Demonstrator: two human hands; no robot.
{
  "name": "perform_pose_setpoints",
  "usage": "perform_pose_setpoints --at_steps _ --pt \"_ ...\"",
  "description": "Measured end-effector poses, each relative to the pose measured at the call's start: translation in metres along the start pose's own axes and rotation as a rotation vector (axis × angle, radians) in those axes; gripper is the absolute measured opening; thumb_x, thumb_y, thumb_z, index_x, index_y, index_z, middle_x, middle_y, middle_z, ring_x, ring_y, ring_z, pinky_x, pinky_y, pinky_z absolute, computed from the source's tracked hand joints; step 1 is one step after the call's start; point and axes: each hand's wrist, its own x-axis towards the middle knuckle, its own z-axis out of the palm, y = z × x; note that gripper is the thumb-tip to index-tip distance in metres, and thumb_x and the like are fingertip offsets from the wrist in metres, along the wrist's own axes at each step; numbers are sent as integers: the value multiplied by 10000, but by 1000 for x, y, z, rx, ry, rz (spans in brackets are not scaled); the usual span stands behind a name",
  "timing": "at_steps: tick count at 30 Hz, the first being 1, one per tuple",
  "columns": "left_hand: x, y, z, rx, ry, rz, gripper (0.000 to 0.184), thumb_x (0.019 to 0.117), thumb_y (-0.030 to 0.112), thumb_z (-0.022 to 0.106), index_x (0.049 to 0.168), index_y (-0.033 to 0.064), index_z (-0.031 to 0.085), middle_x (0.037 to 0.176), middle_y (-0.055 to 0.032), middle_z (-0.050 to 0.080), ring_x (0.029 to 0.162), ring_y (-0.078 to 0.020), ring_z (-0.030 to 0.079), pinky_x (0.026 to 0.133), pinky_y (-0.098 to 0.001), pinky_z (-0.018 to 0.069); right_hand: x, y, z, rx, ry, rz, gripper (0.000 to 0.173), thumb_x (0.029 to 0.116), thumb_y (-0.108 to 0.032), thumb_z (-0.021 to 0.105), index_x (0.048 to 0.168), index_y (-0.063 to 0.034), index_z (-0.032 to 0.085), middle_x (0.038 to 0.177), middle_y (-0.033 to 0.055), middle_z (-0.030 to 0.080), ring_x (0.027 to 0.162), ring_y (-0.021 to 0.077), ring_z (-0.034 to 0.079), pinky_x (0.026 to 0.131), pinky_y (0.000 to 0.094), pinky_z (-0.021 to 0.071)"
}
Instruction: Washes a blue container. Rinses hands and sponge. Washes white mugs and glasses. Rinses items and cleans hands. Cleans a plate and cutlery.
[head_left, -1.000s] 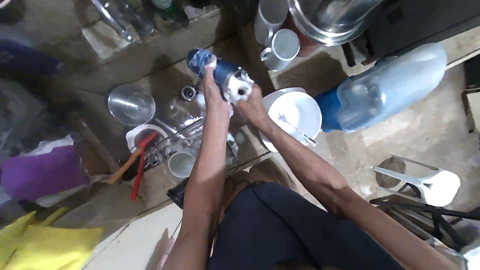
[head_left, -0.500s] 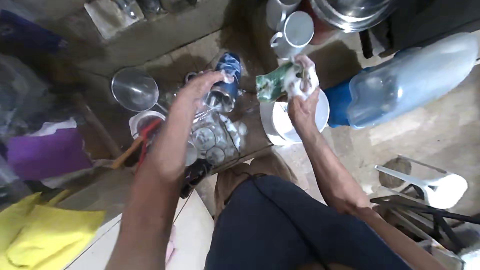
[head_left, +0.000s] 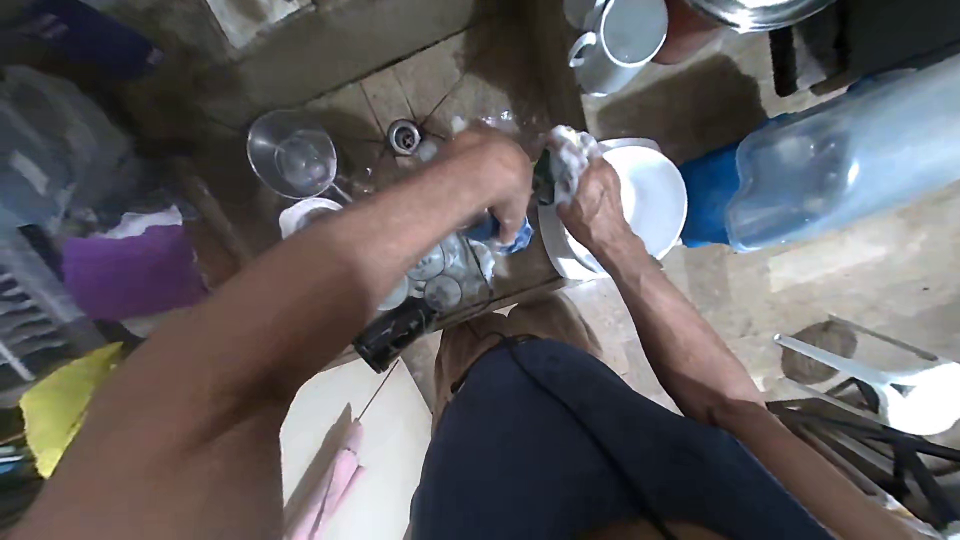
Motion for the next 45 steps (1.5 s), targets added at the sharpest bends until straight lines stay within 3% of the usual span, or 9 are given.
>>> perform_pose_setpoints --at_steps 3,6,8,17,20,27,33,40,45 --pt "-6 29 14 24 56 101 364 782 380 816 941 61 746 1077 -164 702 1086 -370 637 986 -612 432 -4 7 -8 97 31 4 374 994 -165 581 1342 -43 644 1332 227 639 1186 378 652 997 535 530" --pt "-46 46 -8 -25 -199 142 444 1059 219 537 1456 20 521 1562 -184 438 1478 -366 365 1221 -550 230 -5 6 -17 184 61 -48 385 1014 -128 547 1385 -51 616 1368 196 634 1246 340 629 1053 497 506" --pt "-30 59 29 -227 149 167 358 1036 102 510 1323 -95 596 1412 -279 549 1383 -428 456 1194 -590 243 -3 7 -20 218 87 -47 400 1007 -111 537 1397 -58 605 1355 194 640 1229 324 637 1046 480 509" --pt "-27 87 65 -402 427 147 220 916 60 688 1109 -43 709 1149 -222 663 1113 -377 614 965 -517 473 -3 10 -28 346 61 -8 453 978 -113 546 1429 -81 577 1357 159 643 1202 237 648 1037 410 513" --pt "-20 86 82 -458 507 72 409 861 75 746 1259 22 668 1290 -236 595 1132 -387 607 939 -501 509 -18 2 -41 354 18 30 440 998 -125 556 1437 -103 549 1265 138 668 1084 250 680 933 452 560" --pt "-11 89 117 -687 656 -14 627 824 48 775 1400 238 612 1526 -182 450 1314 -420 499 839 -473 585 -13 2 -42 363 -5 19 480 983 -91 525 1463 -63 512 1320 188 636 1112 269 670 968 457 550" --pt "-1 90 136 -598 792 13 534 778 145 834 1285 217 683 1364 -155 579 1244 -416 557 791 -508 596 -9 2 -34 731 101 211 471 973 -59 534 1444 -71 540 1266 120 664 984 188 704 786 402 633" --pt "-3 91 139 -468 741 90 273 954 94 637 1155 258 723 1315 -142 597 1229 -421 538 819 -508 556 -8 15 -34 1288 129 478 447 998 -74 541 1443 -110 525 1226 133 654 934 262 704 756 455 634" --pt "-6 75 128 -691 631 191 636 815 605 769 1360 296 662 1494 -101 514 1365 -341 480 997 -544 506 -21 36 -54 1280 195 424 704 870 -58 717 1514 -160 453 1359 124 585 1074 271 676 831 468 633"
